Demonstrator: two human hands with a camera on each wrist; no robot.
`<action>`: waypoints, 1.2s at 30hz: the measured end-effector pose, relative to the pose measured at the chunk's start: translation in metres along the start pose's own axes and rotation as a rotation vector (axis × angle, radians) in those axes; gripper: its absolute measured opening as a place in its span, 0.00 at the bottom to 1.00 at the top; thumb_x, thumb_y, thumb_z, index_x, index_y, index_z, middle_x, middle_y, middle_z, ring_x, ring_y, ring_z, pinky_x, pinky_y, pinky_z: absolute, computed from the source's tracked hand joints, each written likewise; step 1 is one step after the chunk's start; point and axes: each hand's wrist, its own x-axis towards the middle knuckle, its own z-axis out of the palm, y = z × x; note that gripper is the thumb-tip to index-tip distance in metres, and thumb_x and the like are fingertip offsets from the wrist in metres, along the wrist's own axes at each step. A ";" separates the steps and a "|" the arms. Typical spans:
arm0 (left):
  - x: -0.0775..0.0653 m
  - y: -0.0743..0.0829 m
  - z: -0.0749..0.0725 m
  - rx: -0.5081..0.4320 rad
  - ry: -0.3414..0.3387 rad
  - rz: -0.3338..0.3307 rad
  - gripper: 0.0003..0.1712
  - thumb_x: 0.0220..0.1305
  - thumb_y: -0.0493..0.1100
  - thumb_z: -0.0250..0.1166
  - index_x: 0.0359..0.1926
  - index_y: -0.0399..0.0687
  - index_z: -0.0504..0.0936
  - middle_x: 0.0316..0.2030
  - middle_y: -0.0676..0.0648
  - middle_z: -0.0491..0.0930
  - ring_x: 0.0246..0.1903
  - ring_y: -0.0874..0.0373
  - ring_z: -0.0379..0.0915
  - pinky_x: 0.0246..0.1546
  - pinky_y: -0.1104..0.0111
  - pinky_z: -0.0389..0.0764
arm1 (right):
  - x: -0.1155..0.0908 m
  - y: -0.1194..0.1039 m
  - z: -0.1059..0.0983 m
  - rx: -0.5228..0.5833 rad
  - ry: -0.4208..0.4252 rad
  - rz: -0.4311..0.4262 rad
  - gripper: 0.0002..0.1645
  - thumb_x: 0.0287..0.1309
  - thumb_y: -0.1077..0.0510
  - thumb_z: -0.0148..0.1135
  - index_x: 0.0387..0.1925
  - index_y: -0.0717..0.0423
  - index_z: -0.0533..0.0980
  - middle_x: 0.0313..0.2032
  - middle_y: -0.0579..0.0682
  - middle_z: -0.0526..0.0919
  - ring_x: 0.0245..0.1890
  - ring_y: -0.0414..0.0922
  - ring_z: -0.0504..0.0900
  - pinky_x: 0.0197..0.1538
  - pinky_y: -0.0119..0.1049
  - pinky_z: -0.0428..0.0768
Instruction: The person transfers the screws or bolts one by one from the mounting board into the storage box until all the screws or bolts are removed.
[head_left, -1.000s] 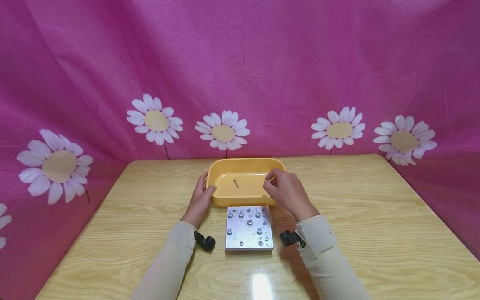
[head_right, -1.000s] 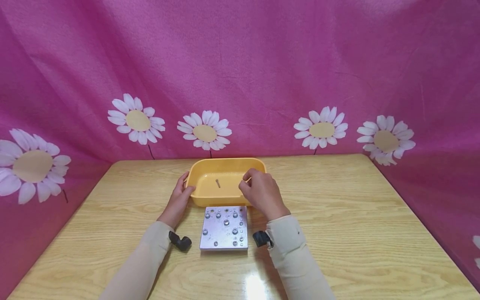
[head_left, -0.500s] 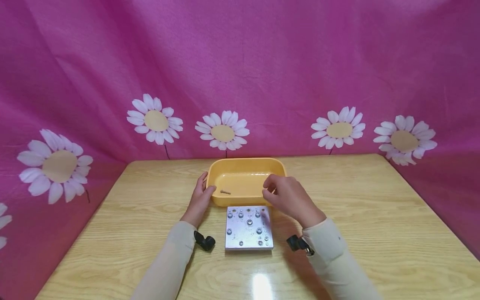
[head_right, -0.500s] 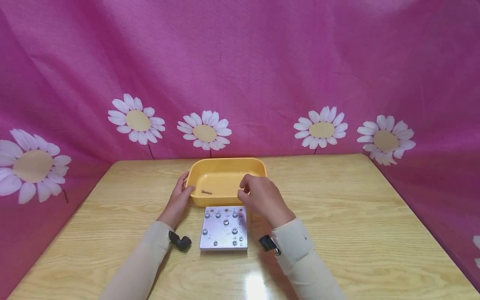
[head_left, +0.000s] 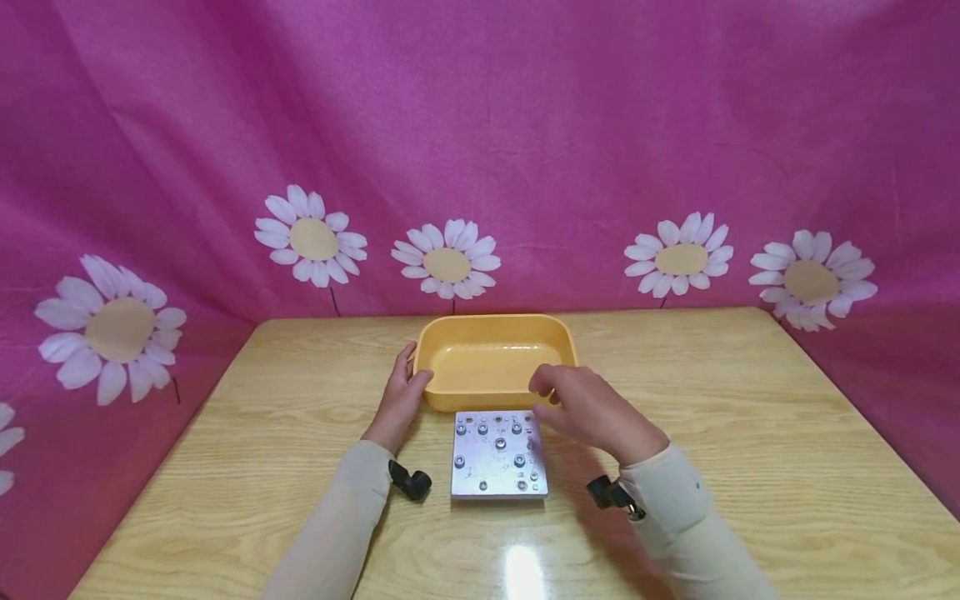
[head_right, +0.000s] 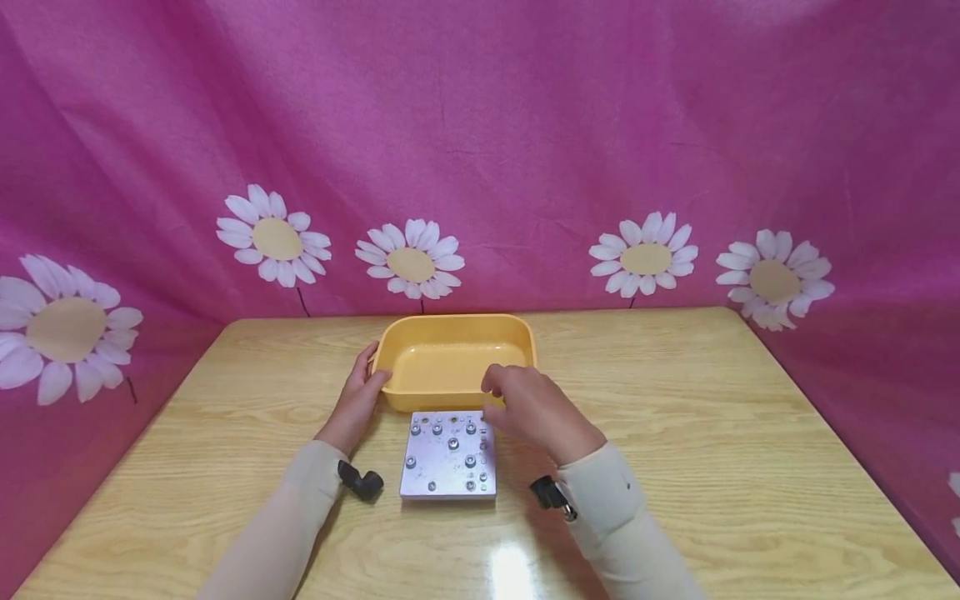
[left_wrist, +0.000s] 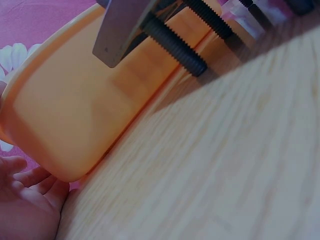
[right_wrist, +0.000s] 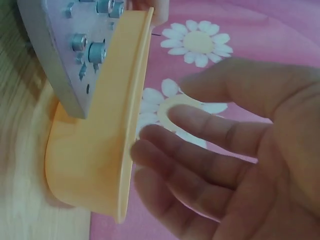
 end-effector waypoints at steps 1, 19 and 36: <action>0.000 0.000 0.000 0.003 -0.002 0.002 0.41 0.65 0.44 0.53 0.76 0.53 0.48 0.73 0.46 0.53 0.70 0.53 0.53 0.68 0.63 0.59 | -0.001 0.001 -0.001 0.004 -0.019 -0.002 0.07 0.53 0.62 0.62 0.36 0.56 0.79 0.31 0.47 0.80 0.32 0.45 0.77 0.38 0.37 0.78; -0.002 0.000 0.000 0.011 -0.006 -0.001 0.40 0.65 0.44 0.52 0.75 0.54 0.48 0.73 0.45 0.53 0.70 0.52 0.52 0.68 0.61 0.59 | -0.005 -0.006 0.016 0.003 -0.232 0.031 0.07 0.51 0.67 0.68 0.32 0.54 0.80 0.32 0.45 0.80 0.37 0.47 0.77 0.43 0.40 0.77; -0.001 0.002 0.000 0.003 -0.011 -0.004 0.40 0.67 0.43 0.52 0.76 0.53 0.47 0.74 0.44 0.51 0.71 0.51 0.50 0.69 0.61 0.57 | -0.003 -0.013 0.026 -0.087 -0.243 0.122 0.08 0.50 0.65 0.69 0.23 0.52 0.77 0.23 0.44 0.76 0.25 0.43 0.73 0.28 0.34 0.74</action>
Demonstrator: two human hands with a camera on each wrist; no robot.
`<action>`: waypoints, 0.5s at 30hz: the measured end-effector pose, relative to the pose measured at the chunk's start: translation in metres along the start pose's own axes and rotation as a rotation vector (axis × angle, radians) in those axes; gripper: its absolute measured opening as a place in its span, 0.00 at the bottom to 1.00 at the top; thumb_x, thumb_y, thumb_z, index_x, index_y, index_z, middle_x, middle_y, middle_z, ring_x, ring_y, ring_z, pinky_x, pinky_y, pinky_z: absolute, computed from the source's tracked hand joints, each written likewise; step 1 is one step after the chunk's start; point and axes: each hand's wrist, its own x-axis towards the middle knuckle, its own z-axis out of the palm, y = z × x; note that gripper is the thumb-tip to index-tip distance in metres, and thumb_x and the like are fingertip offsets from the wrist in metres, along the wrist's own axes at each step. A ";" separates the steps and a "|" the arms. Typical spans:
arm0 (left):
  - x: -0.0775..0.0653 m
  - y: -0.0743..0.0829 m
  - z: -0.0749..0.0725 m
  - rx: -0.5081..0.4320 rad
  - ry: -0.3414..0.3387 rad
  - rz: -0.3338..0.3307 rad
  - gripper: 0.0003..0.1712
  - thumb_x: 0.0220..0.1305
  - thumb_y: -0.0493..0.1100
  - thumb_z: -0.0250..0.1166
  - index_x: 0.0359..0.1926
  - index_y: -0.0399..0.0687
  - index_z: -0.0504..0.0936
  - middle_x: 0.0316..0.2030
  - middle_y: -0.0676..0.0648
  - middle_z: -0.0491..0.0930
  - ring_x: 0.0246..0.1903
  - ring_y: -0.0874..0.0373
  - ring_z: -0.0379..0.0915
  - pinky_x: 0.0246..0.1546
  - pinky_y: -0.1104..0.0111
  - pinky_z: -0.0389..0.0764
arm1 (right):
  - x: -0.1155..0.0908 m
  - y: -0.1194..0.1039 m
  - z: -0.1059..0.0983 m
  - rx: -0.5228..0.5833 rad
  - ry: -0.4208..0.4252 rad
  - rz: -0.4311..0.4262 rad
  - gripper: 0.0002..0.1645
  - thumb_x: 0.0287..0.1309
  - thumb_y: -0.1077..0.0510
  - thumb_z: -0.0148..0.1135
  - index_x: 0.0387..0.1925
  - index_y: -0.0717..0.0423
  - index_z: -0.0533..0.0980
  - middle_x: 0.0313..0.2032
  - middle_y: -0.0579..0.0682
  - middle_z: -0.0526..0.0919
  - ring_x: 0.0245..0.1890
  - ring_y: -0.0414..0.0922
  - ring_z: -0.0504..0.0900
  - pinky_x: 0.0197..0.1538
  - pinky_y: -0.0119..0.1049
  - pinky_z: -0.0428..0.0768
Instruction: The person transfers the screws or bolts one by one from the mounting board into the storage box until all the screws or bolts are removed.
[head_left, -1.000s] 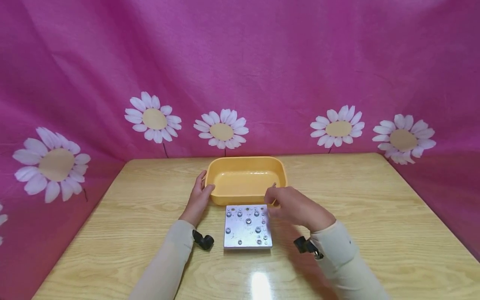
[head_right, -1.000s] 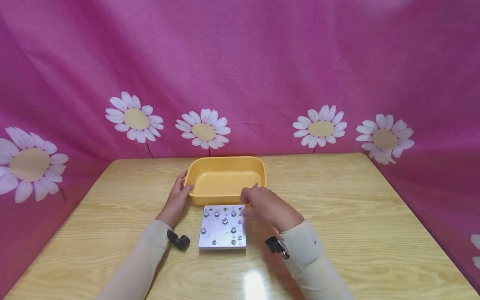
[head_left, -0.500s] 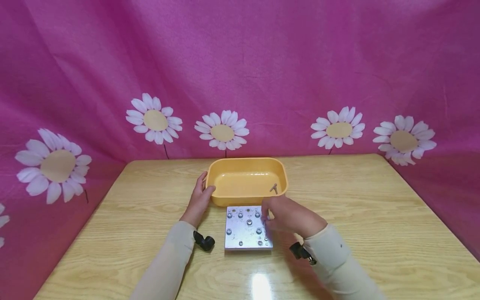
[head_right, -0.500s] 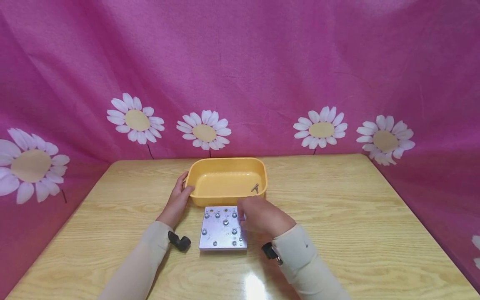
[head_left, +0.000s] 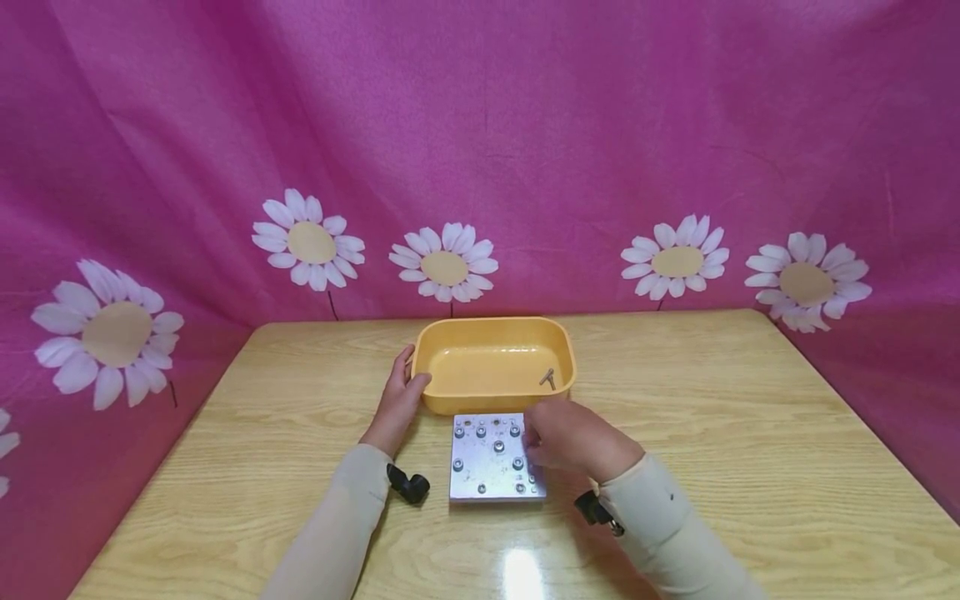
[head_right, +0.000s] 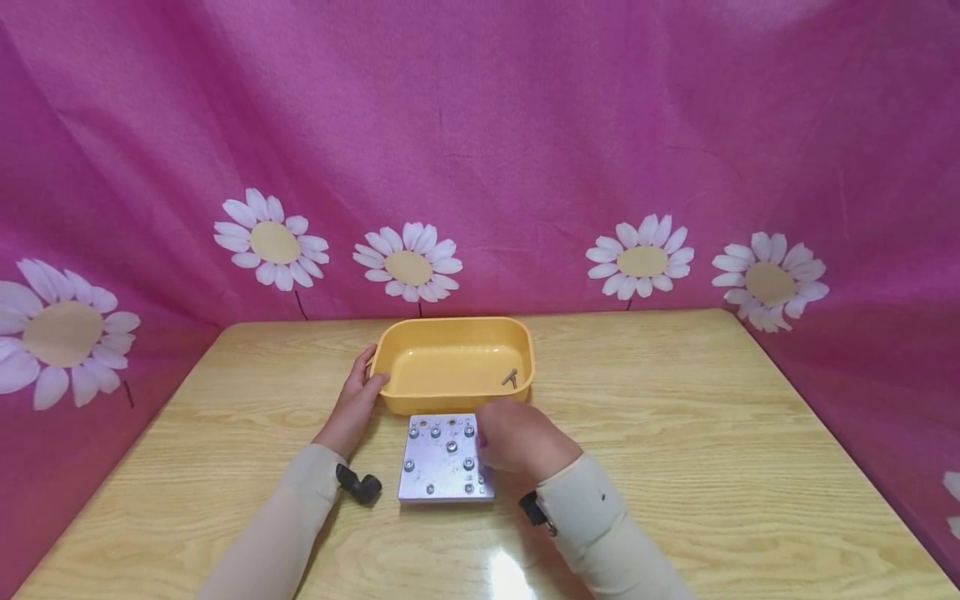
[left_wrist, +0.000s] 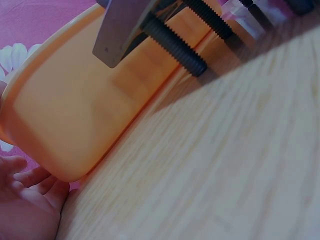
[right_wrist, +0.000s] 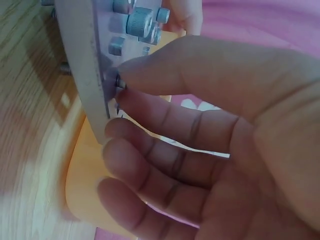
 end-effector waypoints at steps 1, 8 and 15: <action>0.000 0.000 0.000 -0.001 0.004 0.000 0.40 0.66 0.43 0.52 0.76 0.53 0.47 0.74 0.44 0.51 0.71 0.52 0.51 0.69 0.61 0.58 | 0.000 0.000 0.000 -0.004 0.003 -0.003 0.09 0.50 0.65 0.69 0.23 0.52 0.77 0.22 0.45 0.76 0.24 0.43 0.73 0.28 0.34 0.74; -0.004 0.002 0.000 -0.014 -0.007 0.008 0.40 0.66 0.41 0.52 0.76 0.50 0.47 0.73 0.42 0.52 0.70 0.50 0.52 0.68 0.61 0.59 | 0.001 0.000 0.003 -0.032 0.038 -0.025 0.12 0.49 0.65 0.68 0.18 0.51 0.75 0.19 0.44 0.74 0.21 0.42 0.71 0.24 0.33 0.71; -0.002 0.000 0.000 -0.012 -0.005 0.006 0.40 0.67 0.43 0.52 0.76 0.54 0.46 0.74 0.45 0.51 0.71 0.52 0.51 0.69 0.61 0.58 | 0.002 0.001 0.005 -0.067 0.054 -0.040 0.12 0.47 0.65 0.68 0.17 0.49 0.75 0.18 0.43 0.75 0.21 0.41 0.72 0.26 0.35 0.73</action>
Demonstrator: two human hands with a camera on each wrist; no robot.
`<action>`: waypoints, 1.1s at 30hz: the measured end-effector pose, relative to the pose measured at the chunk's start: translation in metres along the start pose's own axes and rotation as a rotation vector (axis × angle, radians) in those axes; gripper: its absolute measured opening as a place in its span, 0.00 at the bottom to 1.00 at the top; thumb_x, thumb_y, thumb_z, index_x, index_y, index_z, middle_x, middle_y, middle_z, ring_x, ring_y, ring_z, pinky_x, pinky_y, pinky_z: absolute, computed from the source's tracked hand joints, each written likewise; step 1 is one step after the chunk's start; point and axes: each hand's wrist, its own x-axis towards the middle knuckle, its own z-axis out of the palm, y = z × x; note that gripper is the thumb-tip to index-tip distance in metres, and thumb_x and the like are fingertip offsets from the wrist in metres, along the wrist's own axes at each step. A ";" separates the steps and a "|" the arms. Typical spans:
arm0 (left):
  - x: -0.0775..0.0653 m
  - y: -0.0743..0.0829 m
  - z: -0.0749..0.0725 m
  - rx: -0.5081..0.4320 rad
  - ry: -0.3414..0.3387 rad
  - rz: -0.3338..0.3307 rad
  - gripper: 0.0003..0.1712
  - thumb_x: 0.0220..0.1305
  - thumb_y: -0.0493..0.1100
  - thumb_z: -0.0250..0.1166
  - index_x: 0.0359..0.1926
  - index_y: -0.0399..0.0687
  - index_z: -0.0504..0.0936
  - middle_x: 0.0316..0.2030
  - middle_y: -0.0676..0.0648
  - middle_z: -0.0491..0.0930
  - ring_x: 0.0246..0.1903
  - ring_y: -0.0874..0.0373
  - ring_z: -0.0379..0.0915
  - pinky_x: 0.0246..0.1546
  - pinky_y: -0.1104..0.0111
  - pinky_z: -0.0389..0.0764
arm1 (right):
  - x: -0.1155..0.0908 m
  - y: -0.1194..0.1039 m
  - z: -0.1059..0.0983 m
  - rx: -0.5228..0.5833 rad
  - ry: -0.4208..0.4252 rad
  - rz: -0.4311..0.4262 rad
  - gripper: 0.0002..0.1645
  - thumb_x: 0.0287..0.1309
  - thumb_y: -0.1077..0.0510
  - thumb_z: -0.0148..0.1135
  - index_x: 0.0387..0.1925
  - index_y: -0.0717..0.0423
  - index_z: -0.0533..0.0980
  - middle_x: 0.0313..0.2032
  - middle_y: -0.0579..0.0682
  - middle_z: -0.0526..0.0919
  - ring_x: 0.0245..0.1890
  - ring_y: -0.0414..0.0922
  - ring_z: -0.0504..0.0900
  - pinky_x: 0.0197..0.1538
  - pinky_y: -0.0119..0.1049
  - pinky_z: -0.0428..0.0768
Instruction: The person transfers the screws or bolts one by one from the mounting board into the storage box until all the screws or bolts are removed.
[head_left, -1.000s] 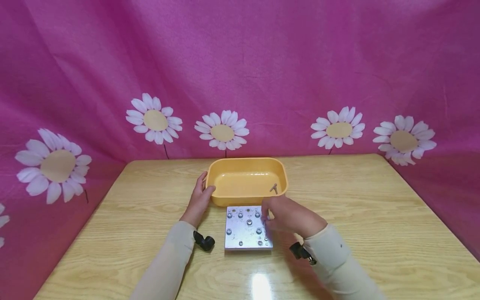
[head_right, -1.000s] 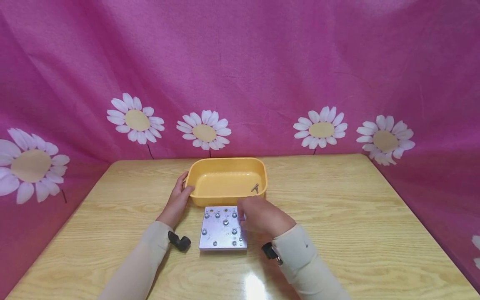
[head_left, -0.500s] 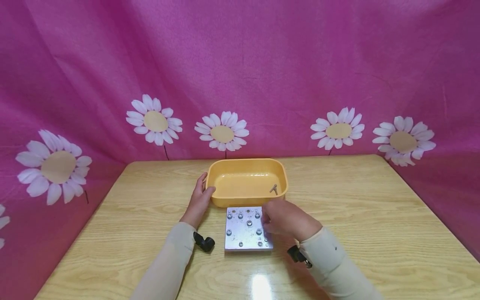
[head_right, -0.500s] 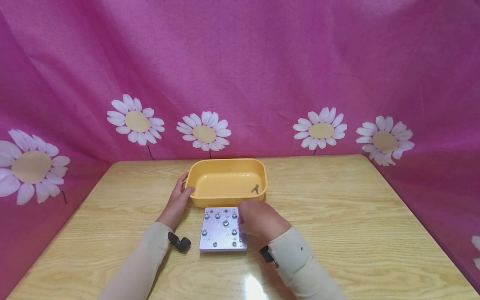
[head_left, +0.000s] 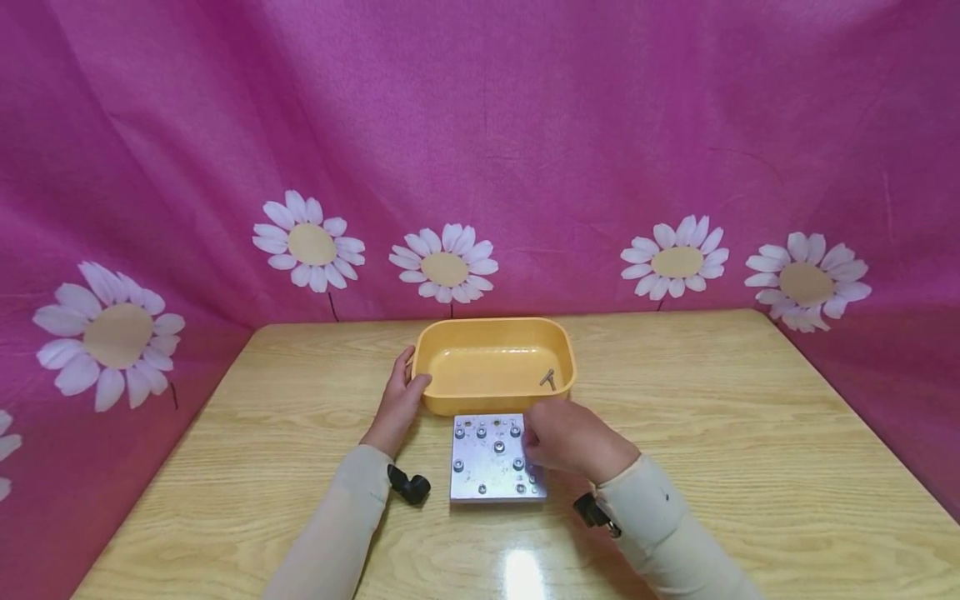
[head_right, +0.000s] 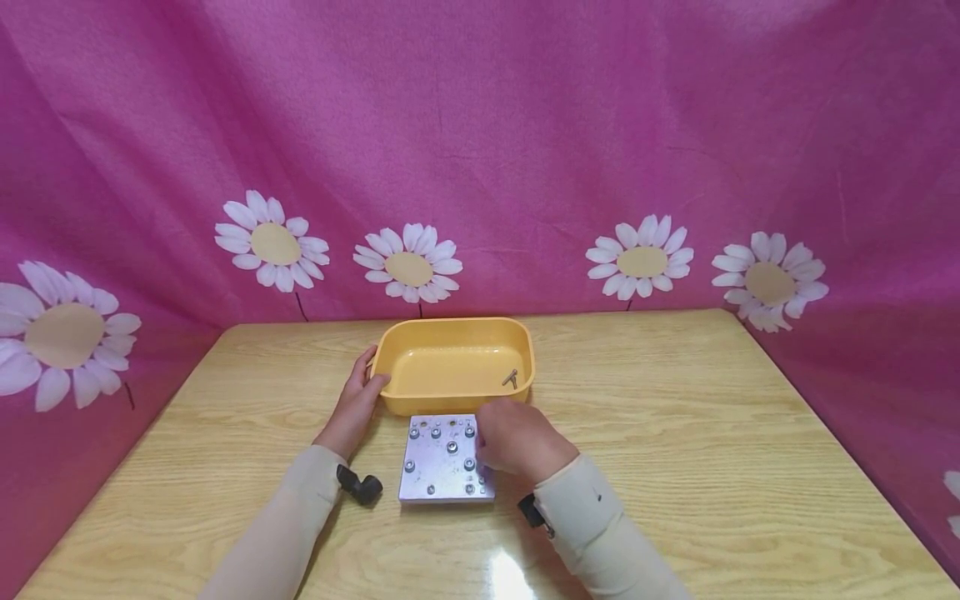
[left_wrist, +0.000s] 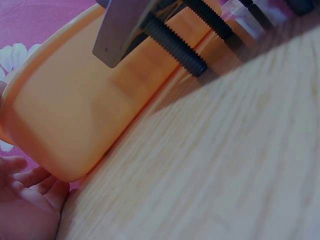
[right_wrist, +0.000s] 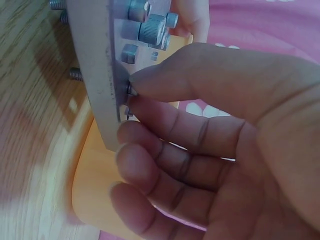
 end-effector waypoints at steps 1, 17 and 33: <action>0.000 0.000 0.000 -0.003 -0.002 0.002 0.40 0.67 0.43 0.52 0.76 0.54 0.46 0.74 0.45 0.51 0.71 0.52 0.51 0.69 0.61 0.57 | 0.000 0.000 0.000 0.001 -0.003 0.003 0.12 0.47 0.65 0.68 0.17 0.49 0.75 0.18 0.43 0.75 0.21 0.41 0.72 0.26 0.35 0.73; 0.001 -0.003 0.001 -0.019 0.012 0.019 0.39 0.65 0.41 0.53 0.75 0.53 0.49 0.72 0.43 0.55 0.69 0.51 0.56 0.68 0.62 0.60 | 0.002 0.000 0.002 -0.003 -0.017 0.009 0.12 0.47 0.59 0.72 0.16 0.47 0.76 0.17 0.41 0.74 0.21 0.41 0.72 0.27 0.35 0.73; 0.002 -0.003 0.000 -0.028 0.007 0.012 0.40 0.66 0.41 0.52 0.75 0.53 0.48 0.72 0.43 0.55 0.69 0.51 0.56 0.68 0.62 0.60 | 0.003 0.003 0.004 -0.007 0.002 -0.021 0.11 0.45 0.60 0.71 0.15 0.46 0.77 0.16 0.41 0.74 0.20 0.40 0.71 0.26 0.35 0.72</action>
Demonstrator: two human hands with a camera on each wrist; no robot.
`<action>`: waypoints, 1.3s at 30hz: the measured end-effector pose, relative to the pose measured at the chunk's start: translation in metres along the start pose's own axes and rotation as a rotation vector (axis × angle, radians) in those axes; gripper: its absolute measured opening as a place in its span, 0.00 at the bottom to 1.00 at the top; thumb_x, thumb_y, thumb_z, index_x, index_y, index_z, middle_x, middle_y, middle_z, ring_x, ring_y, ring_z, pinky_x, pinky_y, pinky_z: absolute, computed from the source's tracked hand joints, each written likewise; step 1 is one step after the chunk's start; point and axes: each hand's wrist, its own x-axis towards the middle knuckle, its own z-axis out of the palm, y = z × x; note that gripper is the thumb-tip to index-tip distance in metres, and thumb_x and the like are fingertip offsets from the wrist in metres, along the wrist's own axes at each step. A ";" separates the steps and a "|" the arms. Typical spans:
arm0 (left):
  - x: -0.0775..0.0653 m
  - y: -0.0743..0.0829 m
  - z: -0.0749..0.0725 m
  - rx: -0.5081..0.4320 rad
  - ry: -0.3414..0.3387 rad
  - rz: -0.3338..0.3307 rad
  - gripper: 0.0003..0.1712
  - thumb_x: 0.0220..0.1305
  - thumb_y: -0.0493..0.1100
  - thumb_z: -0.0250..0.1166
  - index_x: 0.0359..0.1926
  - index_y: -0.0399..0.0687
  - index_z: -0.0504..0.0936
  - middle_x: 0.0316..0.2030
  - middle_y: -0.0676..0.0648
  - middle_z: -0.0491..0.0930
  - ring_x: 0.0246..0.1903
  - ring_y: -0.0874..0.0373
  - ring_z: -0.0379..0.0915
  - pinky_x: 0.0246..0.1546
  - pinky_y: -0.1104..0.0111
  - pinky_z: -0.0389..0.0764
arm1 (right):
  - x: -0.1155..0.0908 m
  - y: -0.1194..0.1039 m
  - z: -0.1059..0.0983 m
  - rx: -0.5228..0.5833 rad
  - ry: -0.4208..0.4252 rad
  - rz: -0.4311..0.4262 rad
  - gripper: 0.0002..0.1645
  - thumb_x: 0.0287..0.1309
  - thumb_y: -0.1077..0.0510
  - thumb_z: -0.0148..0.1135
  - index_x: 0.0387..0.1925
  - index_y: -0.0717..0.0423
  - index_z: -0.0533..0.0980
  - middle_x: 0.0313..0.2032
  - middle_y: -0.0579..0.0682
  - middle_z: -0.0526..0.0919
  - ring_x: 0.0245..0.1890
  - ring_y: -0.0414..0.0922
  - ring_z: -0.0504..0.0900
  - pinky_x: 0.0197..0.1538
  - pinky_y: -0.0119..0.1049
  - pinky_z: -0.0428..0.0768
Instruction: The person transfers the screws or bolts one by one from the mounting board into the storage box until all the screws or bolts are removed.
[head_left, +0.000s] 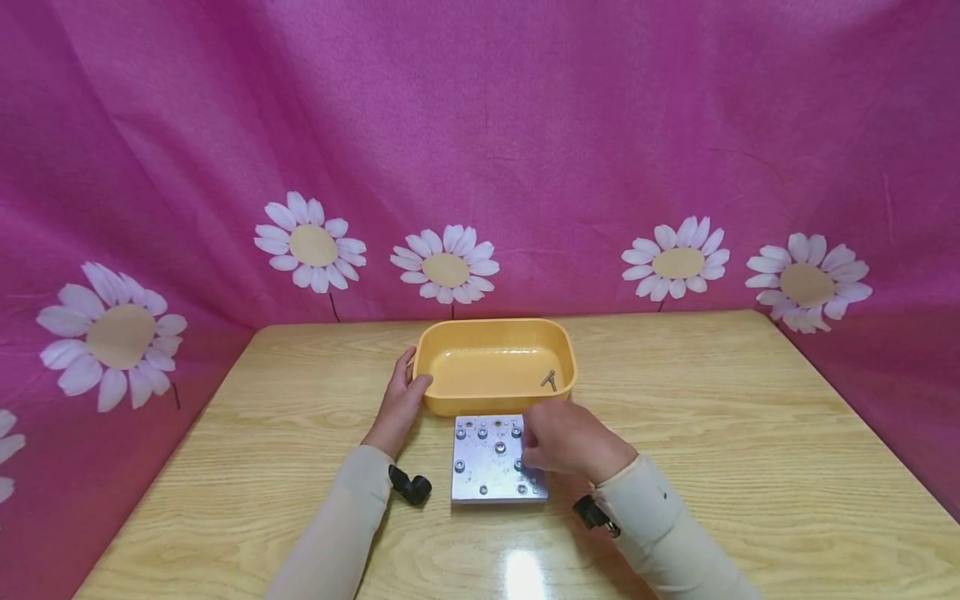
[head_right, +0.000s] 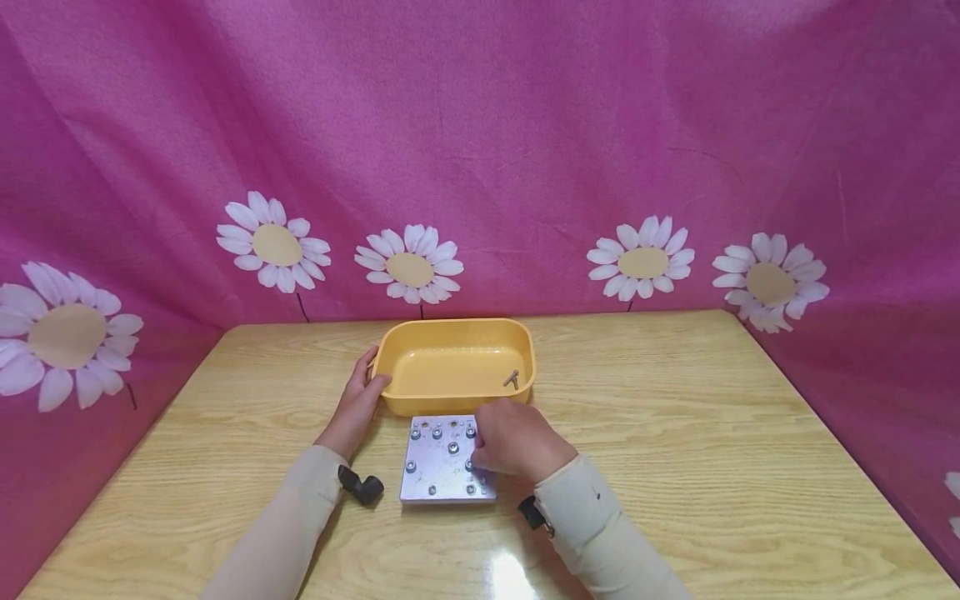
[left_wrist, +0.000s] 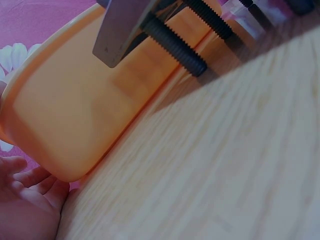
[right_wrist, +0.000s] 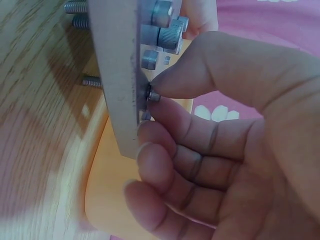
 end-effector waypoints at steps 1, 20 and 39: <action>0.000 0.000 0.000 -0.005 -0.001 0.003 0.39 0.66 0.41 0.52 0.75 0.52 0.48 0.72 0.43 0.56 0.68 0.51 0.57 0.68 0.62 0.61 | 0.000 0.000 0.000 0.001 0.003 -0.003 0.11 0.45 0.60 0.70 0.15 0.46 0.77 0.16 0.41 0.74 0.19 0.40 0.71 0.25 0.35 0.72; -0.001 0.001 0.001 -0.033 -0.019 0.020 0.39 0.66 0.39 0.52 0.75 0.49 0.47 0.71 0.41 0.58 0.67 0.49 0.60 0.67 0.61 0.63 | -0.002 0.005 0.000 0.098 -0.012 0.011 0.07 0.46 0.61 0.69 0.20 0.49 0.78 0.19 0.41 0.76 0.20 0.40 0.72 0.25 0.34 0.73; 0.000 0.000 0.000 -0.002 -0.009 0.008 0.40 0.66 0.41 0.52 0.75 0.51 0.47 0.72 0.43 0.56 0.68 0.51 0.58 0.67 0.62 0.62 | -0.002 0.003 -0.006 0.077 0.032 0.011 0.09 0.47 0.59 0.70 0.20 0.49 0.76 0.17 0.43 0.74 0.19 0.39 0.70 0.22 0.32 0.70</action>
